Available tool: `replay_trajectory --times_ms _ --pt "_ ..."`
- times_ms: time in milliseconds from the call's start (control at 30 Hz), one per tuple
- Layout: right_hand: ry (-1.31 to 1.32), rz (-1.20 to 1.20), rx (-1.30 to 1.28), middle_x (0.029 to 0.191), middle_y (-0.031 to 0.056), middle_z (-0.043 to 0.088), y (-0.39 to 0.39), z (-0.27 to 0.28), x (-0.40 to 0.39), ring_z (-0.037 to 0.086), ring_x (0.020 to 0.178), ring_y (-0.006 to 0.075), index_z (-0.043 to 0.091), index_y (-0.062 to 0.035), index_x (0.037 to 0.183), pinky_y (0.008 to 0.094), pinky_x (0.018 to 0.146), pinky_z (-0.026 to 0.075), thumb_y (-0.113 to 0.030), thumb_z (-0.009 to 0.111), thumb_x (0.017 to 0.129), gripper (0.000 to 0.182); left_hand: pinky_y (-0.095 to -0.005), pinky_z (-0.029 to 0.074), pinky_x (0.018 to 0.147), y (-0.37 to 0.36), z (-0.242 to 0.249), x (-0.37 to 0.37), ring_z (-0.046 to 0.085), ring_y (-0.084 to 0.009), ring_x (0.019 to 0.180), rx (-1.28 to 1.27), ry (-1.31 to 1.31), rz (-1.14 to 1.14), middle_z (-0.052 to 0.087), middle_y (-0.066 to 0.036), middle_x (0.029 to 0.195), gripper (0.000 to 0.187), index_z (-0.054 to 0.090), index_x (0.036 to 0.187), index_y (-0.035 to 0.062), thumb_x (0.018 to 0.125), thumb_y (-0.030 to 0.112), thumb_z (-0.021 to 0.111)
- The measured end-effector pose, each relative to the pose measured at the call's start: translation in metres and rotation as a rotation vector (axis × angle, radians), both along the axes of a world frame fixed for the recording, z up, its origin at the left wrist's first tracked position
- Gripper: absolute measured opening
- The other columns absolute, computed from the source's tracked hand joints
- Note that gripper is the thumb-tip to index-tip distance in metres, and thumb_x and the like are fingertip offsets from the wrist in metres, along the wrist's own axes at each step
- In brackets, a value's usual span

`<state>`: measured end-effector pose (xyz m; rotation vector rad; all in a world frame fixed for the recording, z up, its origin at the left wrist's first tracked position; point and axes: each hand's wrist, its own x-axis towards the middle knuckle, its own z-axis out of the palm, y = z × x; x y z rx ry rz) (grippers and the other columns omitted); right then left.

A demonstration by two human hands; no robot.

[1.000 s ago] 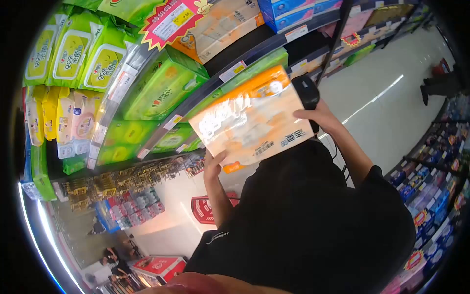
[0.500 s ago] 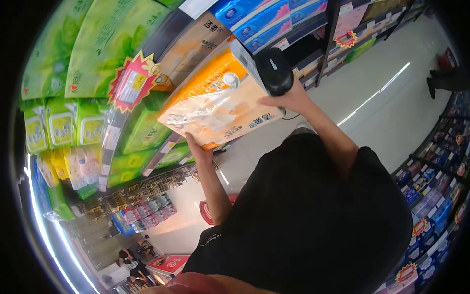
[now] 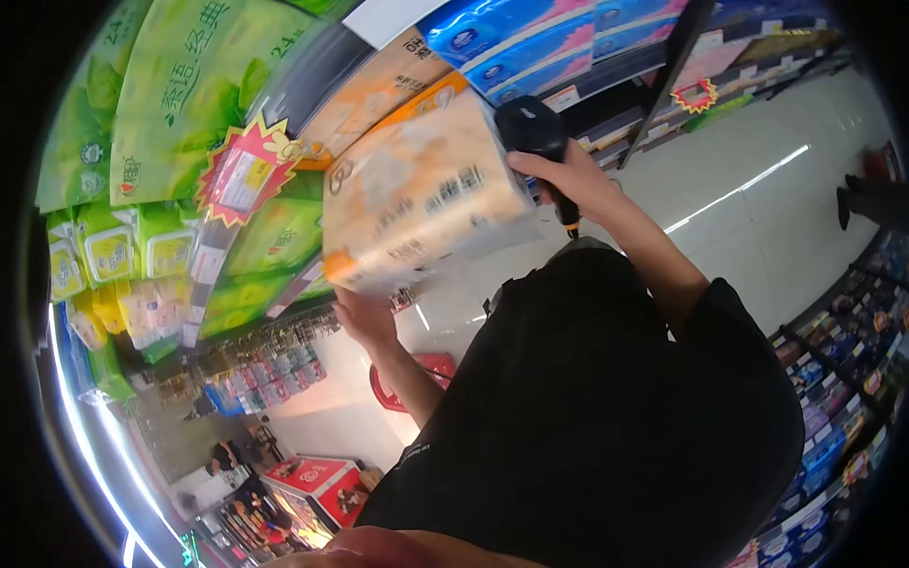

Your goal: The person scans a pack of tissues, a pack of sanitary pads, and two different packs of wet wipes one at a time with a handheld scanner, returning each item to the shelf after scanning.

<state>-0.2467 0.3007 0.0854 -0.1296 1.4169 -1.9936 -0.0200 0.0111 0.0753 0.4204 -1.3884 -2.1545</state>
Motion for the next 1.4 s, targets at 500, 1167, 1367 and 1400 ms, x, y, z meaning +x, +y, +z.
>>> replay_trajectory --times_ms 500,1167,1367,1400 --pt "0.066 0.099 -0.348 0.082 0.0043 0.051 0.0 0.008 0.008 0.05 0.067 0.0125 0.052 -0.0056 0.113 0.0278 0.065 0.039 -0.004 0.065 0.083 0.033 -0.0368 0.048 0.093 0.044 0.039 -0.078 0.048 -0.0243 0.118 -1.132 -0.218 0.588 0.031 -0.018 0.137 0.071 0.035 0.142 0.0012 0.078 -0.006 0.066" --pt "-0.078 -0.236 -0.17 0.116 0.0127 0.065 0.014 -0.015 0.072 0.047 0.062 0.006 0.052 -0.0042 0.124 0.0217 0.059 0.042 -0.001 0.06 0.082 0.043 -0.0438 0.04 0.1 0.048 0.065 -0.119 0.046 -0.0387 0.12 -1.331 -0.237 0.446 -0.004 -0.032 0.152 0.079 0.027 0.148 0.0026 0.082 0.008 0.07" --pt "-0.034 -0.347 -0.048 0.113 0.0165 0.063 0.02 0.001 0.082 0.048 0.063 0.0084 0.054 -0.0046 0.114 0.0248 0.06 0.044 0.002 0.059 0.08 0.035 -0.0496 0.024 0.11 0.062 0.063 -0.093 0.022 -0.0395 0.141 -1.199 -0.027 0.523 0.019 -0.028 0.151 0.062 0.04 0.136 -0.0001 0.08 0.003 0.066" --pt "-0.035 -0.379 -0.05 0.112 0.0168 0.063 0.023 0.001 0.085 0.048 0.064 0.0086 0.054 -0.0044 0.113 0.0251 0.061 0.044 0.002 0.059 0.08 0.034 -0.0474 0.028 0.11 0.071 0.07 -0.093 0.033 -0.0367 0.136 -1.187 0.027 0.557 0.037 -0.023 0.144 0.047 0.049 0.127 -0.0002 0.082 -0.002 0.062"
